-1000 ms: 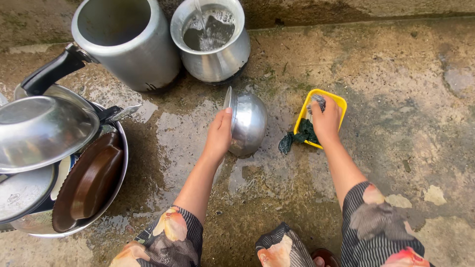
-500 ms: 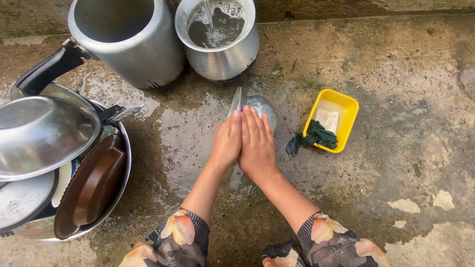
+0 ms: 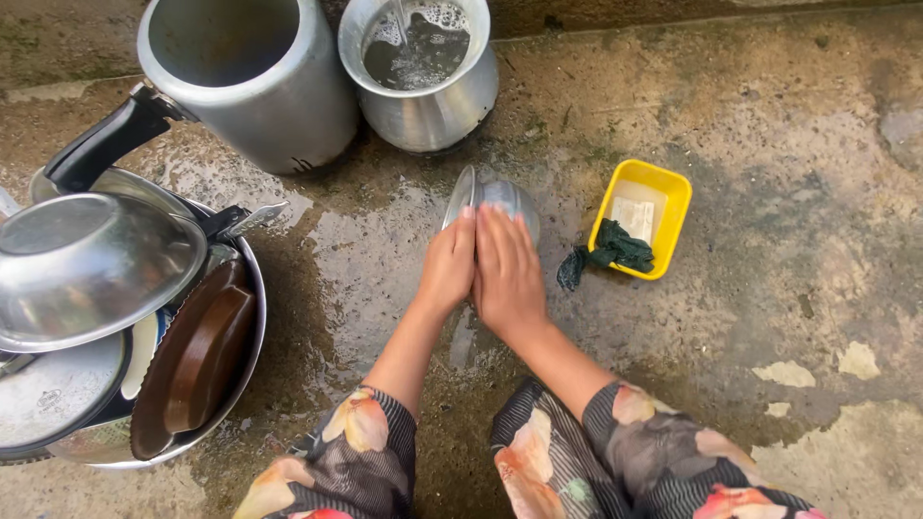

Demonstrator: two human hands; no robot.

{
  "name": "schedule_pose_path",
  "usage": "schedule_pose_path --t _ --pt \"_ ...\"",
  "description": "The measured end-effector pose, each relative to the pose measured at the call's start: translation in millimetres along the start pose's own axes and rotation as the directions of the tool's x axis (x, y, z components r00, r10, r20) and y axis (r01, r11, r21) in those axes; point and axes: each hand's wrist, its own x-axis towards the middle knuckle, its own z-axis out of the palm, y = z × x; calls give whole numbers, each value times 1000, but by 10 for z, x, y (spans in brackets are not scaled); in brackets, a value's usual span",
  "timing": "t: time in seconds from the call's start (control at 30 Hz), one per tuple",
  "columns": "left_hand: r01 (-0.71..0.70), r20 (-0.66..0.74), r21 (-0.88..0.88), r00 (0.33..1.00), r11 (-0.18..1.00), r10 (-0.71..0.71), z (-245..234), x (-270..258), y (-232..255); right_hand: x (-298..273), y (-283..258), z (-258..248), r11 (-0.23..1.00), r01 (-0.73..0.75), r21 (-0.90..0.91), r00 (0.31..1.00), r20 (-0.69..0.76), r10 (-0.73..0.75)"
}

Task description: The person washes a metal pot and several dishes by hand using a scrubber and soapy water on the floor, then rinses them under a stream of water.

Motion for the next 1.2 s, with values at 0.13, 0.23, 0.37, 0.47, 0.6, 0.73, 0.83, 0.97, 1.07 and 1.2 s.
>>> schedule_pose_path --t 0.13,0.23,0.37,0.47,0.6,0.73,0.83,0.97,1.07,1.2 --pt "59 -57 87 997 994 -54 96 6 -24 -353 47 -108 963 247 -110 964 127 -233" --pt "-19 -19 119 1000 993 22 111 -132 -122 -251 80 10 999 -42 31 998 -53 44" --pt "8 249 169 967 986 -50 -155 -375 -278 262 564 65 826 -478 300 878 183 442" --pt "-270 574 178 810 946 123 -288 -490 -241 394 694 -107 726 -615 308 781 364 507" --pt "489 460 -486 848 724 -264 -42 -297 -90 -43 51 -300 899 -271 344 963 105 250" --pt "368 168 -359 929 858 -328 87 -106 32 -110 -263 -252 995 81 55 997 -13 -80" --pt "159 -33 -44 987 986 -160 123 -163 83 -36 -258 -165 999 10 -35 1000 -7 -11" --pt "149 18 166 988 975 -154 42 -381 43 197 82 51 980 -201 5 979 -18 201" --pt "-25 157 331 987 943 -28 -101 -414 -5 596 708 47 799 -567 198 794 388 467" --pt "-37 121 328 993 944 -3 -133 -233 -36 724 671 92 820 -547 170 817 323 478"
